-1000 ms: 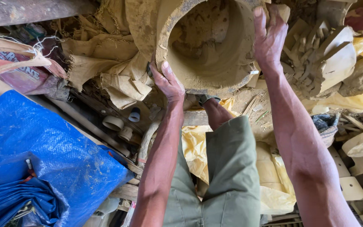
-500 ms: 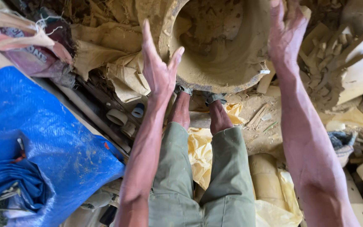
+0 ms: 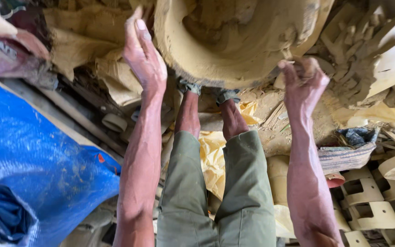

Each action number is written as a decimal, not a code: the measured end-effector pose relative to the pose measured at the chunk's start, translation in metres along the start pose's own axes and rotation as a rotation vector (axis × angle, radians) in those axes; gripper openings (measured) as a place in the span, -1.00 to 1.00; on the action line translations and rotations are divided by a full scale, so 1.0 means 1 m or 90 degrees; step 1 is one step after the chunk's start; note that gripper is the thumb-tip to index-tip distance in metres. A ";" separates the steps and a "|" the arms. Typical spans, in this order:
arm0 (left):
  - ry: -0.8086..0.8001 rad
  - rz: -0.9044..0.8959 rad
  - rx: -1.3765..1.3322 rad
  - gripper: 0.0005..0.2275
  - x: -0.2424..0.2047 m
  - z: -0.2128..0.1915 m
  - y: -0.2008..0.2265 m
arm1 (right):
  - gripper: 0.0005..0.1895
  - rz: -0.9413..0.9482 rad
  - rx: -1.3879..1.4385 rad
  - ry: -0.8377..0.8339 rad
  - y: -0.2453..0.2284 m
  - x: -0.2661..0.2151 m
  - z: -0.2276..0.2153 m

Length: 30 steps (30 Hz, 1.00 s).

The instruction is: The person shapes the base of a clay vessel by hitting the exterior with a wooden paddle while supporting the interior by hand, then uses the paddle to compress and smooth the rim.

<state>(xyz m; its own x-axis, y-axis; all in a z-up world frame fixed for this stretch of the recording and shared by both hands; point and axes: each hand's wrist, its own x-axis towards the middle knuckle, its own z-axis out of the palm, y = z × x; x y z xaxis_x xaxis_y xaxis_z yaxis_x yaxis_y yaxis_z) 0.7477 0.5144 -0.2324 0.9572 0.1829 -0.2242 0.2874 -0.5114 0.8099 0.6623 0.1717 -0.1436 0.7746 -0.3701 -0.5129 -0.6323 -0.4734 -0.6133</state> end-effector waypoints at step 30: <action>-0.159 -0.592 -0.332 -0.27 -0.182 -0.051 0.044 | -0.43 -0.094 -0.254 -0.210 0.043 0.173 0.263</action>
<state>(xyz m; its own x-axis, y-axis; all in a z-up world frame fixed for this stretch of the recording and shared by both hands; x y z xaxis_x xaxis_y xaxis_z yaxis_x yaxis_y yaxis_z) 0.5842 0.5011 -0.1285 0.3704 0.1073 -0.9226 0.9081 0.1672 0.3840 0.7648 0.2973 -0.4168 0.7683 -0.0362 -0.6391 -0.4122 -0.7918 -0.4507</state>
